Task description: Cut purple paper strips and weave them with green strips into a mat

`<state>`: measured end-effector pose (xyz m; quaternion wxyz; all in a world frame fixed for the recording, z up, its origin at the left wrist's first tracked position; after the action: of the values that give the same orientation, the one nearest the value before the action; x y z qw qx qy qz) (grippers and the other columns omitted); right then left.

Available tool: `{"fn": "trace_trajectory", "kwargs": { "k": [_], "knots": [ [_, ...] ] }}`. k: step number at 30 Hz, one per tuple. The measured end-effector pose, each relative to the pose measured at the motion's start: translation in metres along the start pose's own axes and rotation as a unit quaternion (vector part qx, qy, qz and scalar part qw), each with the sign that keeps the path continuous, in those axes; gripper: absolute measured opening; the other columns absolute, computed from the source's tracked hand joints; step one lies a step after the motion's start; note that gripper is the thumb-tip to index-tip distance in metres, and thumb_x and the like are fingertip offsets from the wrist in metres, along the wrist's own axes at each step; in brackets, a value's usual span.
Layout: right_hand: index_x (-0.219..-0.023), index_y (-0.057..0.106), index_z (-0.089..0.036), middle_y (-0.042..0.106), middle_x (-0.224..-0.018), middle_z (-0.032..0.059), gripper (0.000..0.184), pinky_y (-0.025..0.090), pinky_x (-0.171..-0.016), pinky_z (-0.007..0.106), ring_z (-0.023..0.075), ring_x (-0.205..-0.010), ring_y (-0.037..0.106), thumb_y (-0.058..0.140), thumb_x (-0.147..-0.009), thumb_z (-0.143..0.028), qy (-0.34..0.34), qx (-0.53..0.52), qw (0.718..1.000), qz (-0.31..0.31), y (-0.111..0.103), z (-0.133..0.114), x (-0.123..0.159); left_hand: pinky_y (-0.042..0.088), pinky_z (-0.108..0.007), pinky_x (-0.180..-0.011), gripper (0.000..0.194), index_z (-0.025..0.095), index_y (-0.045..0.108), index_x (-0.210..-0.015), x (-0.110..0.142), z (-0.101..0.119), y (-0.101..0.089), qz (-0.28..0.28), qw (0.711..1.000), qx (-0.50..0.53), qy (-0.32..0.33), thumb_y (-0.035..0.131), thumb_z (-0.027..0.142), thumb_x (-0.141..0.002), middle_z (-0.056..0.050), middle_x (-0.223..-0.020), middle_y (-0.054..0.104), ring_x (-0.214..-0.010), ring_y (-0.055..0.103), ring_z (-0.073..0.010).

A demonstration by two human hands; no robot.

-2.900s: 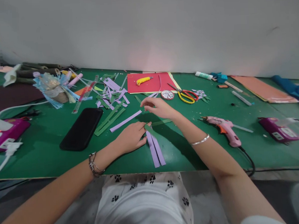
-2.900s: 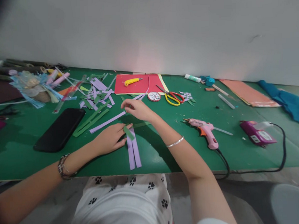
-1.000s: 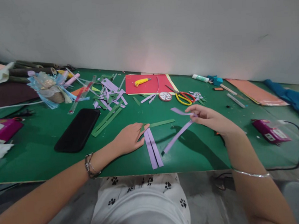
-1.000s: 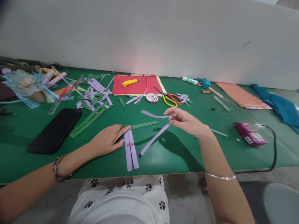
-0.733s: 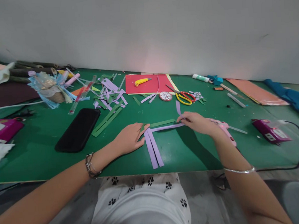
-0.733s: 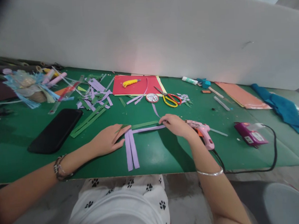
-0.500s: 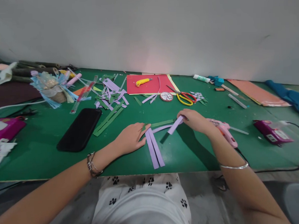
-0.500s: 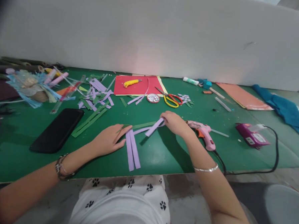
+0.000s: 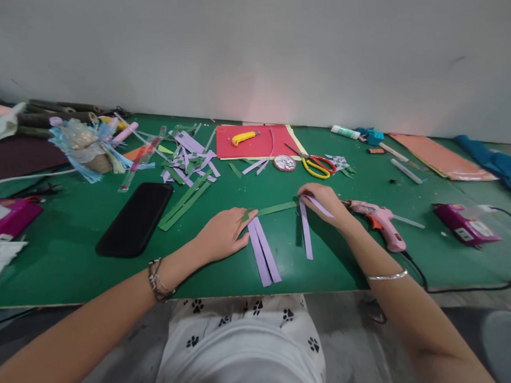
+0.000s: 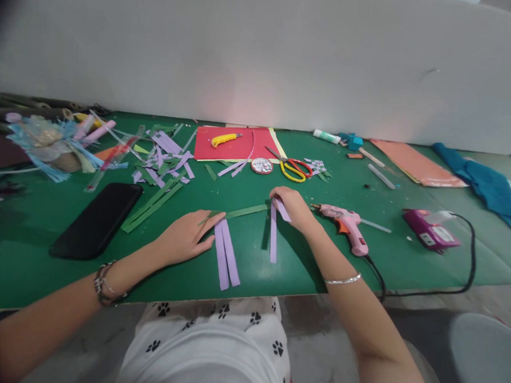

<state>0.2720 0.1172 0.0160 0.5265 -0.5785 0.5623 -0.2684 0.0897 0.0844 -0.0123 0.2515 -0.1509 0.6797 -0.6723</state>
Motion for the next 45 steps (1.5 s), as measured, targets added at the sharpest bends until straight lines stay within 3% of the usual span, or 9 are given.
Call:
{"fn": "trace_trajectory", "kwargs": {
  "k": [9,16,22,30,38,45],
  "knots": [
    [-0.07,0.06,-0.015,0.059,-0.075,0.0072,0.021,0.04,-0.064,0.025,0.0161,-0.069,0.054,0.042,-0.071,-0.003,0.007,0.084,0.996,-0.041,0.005,0.007,0.002,0.045,-0.032,-0.074,0.042,0.007,0.045,-0.121,0.001,0.002,-0.002,0.017,1.0,-0.013,0.009,0.034,0.024,-0.084,-0.013,-0.099,0.059,-0.088,0.055,-0.0213],
    [-0.071,0.06,-0.016,0.059,-0.074,0.0052,0.023,0.042,-0.065,0.025,0.0152,-0.068,0.054,0.043,-0.064,-0.001,-0.013,0.009,1.0,-0.014,0.008,0.002,-0.002,0.045,-0.033,-0.075,0.043,0.007,0.044,-0.122,0.001,0.001,-0.001,0.024,1.0,-0.013,0.014,0.033,0.025,-0.084,-0.014,-0.102,0.058,-0.09,0.054,-0.022],
    [-0.069,0.059,-0.016,0.061,-0.07,0.0042,0.019,0.042,-0.063,0.025,0.0146,-0.063,0.054,0.045,-0.064,-0.004,0.023,-0.033,0.999,0.0,0.0,0.007,0.001,0.045,-0.033,-0.075,0.043,0.008,0.044,-0.122,0.002,0.001,-0.001,0.028,1.0,-0.007,0.011,0.033,0.025,-0.084,-0.013,-0.102,0.058,-0.09,0.054,-0.0216],
    [-0.07,0.058,-0.017,0.063,-0.072,0.0043,0.019,0.041,-0.064,0.025,0.0156,-0.068,0.056,0.043,-0.067,-0.006,0.003,-0.018,0.998,-0.053,-0.002,0.008,0.009,0.045,-0.034,-0.077,0.042,0.008,0.044,-0.121,0.003,0.001,0.0,0.034,0.999,-0.011,0.017,0.033,0.025,-0.085,-0.014,-0.104,0.058,-0.092,0.054,-0.0222],
    [-0.07,0.058,-0.017,0.061,-0.065,0.0017,0.012,0.042,-0.06,0.025,0.014,-0.059,0.054,0.05,-0.065,-0.008,0.054,-0.012,0.998,-0.017,0.001,0.013,0.006,0.044,-0.034,-0.079,0.043,0.008,0.044,-0.123,0.002,0.0,0.0,0.014,1.0,-0.011,0.007,0.033,0.024,-0.084,-0.014,-0.109,0.057,-0.096,0.054,-0.0223],
    [-0.067,0.061,-0.017,0.062,-0.066,0.0026,0.016,0.042,-0.062,0.026,0.0144,-0.06,0.055,0.05,-0.062,-0.005,0.054,-0.013,0.998,0.009,0.004,0.008,0.001,0.044,-0.034,-0.078,0.043,0.008,0.044,-0.123,0.001,0.0,0.0,0.012,1.0,-0.006,0.005,0.034,0.024,-0.084,-0.014,-0.107,0.057,-0.095,0.054,-0.0228]
  ]
}}
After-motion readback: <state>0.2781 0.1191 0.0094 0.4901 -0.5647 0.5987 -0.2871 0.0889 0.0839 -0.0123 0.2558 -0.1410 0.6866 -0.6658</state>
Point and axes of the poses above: each hand's wrist, its own x-axis away from the middle knuckle, its own y-axis out of the palm, z = x × y, the point moved 8 cm from there along -x, towards the middle knuckle
